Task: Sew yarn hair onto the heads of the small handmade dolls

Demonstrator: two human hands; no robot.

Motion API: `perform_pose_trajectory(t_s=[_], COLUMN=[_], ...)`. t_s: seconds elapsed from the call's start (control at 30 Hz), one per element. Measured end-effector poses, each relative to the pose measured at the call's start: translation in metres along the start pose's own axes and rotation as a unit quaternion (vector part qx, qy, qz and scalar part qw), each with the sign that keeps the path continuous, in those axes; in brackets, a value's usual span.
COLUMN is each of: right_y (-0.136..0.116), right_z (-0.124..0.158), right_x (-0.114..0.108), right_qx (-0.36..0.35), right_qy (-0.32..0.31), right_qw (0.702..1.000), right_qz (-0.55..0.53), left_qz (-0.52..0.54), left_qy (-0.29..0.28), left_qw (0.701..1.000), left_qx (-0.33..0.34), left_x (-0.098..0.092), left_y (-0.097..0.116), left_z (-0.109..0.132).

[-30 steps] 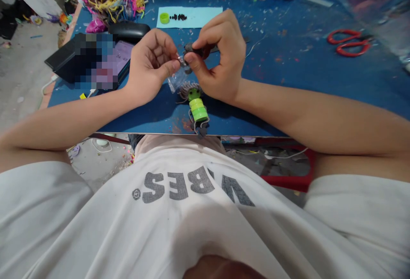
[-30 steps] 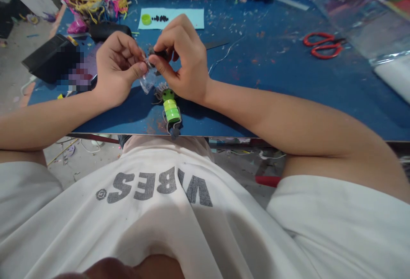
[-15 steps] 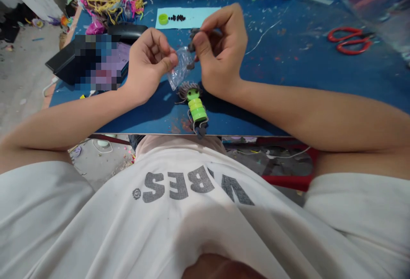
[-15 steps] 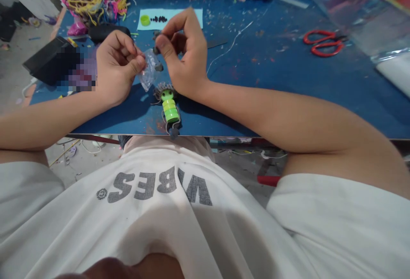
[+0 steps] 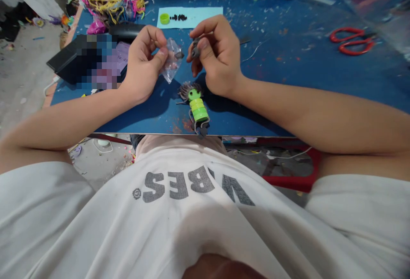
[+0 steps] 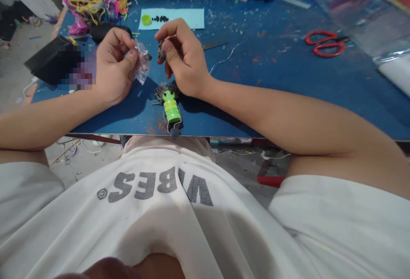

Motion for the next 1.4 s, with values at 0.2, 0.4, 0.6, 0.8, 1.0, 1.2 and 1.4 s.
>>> perform_pose_trajectory(t_s=[0.2,0.4,0.6,0.8,1.0,1.2,1.4], right_y=[-0.002,-0.008,-0.018,-0.021,-0.008,0.010,0.020], right_z=[0.003,-0.001,0.003,0.004,-0.005,-0.013,-0.015], right_x=[-0.005,0.000,0.003,0.002,-0.004,-0.003,0.001], right_qx=[-0.012,-0.064,-0.048,-0.017,-0.017,0.042,0.070], right_qy=[0.034,0.077,0.056,0.053,0.111,0.079,0.028], right_qw=[0.998,0.992,0.996,0.994,0.993,0.996,0.994], right_qz=[0.061,0.073,0.050,0.090,0.028,-0.010,-0.077], left_qz=[0.009,0.006,-0.008,0.016,0.027,0.047,0.047], left_qy=[0.050,0.027,0.014,0.011,0.025,0.043,0.037], left_qw=[0.999,0.999,0.999,0.999,0.998,0.996,0.996], left_qx=[-0.004,-0.041,-0.030,-0.029,-0.059,-0.059,-0.068], left_x=[0.004,0.014,0.013,0.017,0.019,0.012,0.008], left_y=[-0.008,0.008,0.009,0.011,0.016,0.010,0.010], left_z=[-0.006,0.005,0.007,0.007,0.007,0.002,0.000])
Point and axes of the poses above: each hand's wrist, its own z-axis away from the middle knuckle, its own x-axis out of the palm, y = z × x, the point moved 1 cm from there along -z, towards the middle knuckle, and after that the axes turned 12 degrees about z, right-handed, at the moved point
